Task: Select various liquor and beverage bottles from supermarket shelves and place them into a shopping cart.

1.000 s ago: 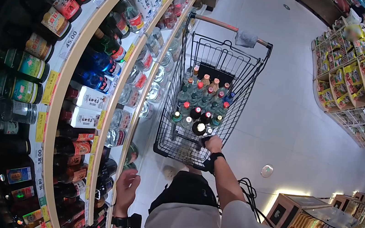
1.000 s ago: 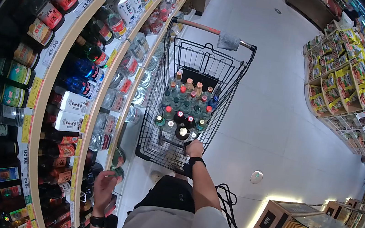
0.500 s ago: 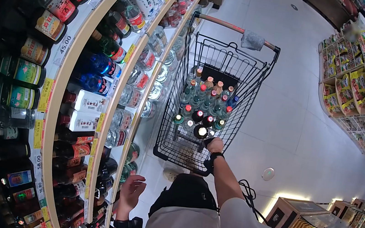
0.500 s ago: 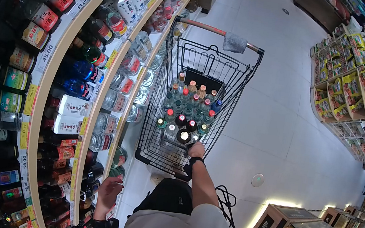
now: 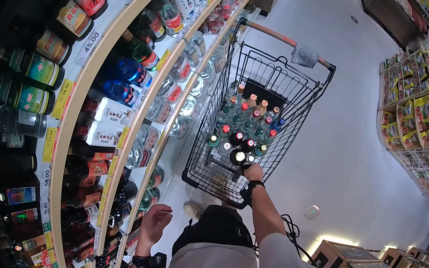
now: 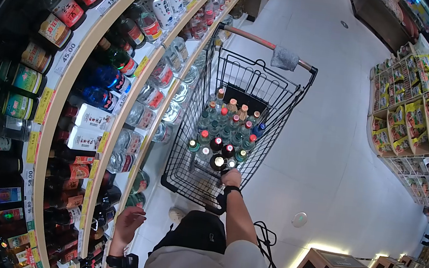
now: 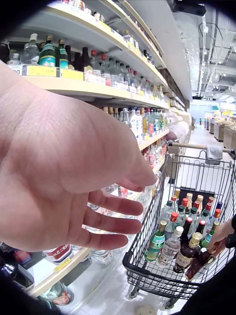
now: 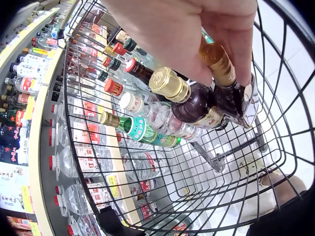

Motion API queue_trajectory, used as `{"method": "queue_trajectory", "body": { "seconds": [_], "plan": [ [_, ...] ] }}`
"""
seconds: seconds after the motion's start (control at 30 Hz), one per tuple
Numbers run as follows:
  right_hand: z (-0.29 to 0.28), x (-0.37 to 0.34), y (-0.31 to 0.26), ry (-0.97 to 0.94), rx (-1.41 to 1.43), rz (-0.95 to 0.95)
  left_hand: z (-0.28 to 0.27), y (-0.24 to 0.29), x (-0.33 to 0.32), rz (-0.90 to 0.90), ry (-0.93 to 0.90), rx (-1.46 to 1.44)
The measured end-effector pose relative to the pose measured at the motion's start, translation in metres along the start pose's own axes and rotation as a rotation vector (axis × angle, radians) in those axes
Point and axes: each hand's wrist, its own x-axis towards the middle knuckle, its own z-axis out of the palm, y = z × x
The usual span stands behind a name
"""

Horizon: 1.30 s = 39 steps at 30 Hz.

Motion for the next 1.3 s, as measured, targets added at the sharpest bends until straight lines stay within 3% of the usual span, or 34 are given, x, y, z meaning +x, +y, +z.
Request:
{"method": "queue_trajectory", "body": {
  "seconds": [0.37, 0.47, 0.73, 0.8, 0.93, 1.3],
  "plan": [
    [-0.004, -0.001, 0.005, 0.002, -0.016, -0.059, -0.010, -0.010, -0.012, 0.017, 0.000, -0.107],
    [-0.028, -0.037, -0.016, 0.033, 0.027, 0.028, -0.021, -0.015, -0.019, 0.024, -0.014, -0.087],
    [-0.041, -0.088, -0.045, 0.200, 0.128, -0.263, -0.074, -0.023, -0.049, 0.181, 0.089, -0.123],
    [-0.018, -0.068, -0.039, 0.230, 0.173, -0.389, -0.088, -0.028, -0.058, 0.219, 0.127, -0.134],
    [-0.021, -0.123, -0.090, 0.125, 0.331, -0.543, -0.115, -0.047, -0.084, 0.230, 0.182, -0.147],
    [-0.025, -0.301, -0.214, -0.053, 0.336, -0.891, -0.199, -0.082, -0.176, 0.401, 0.413, -0.243]
  ]
}}
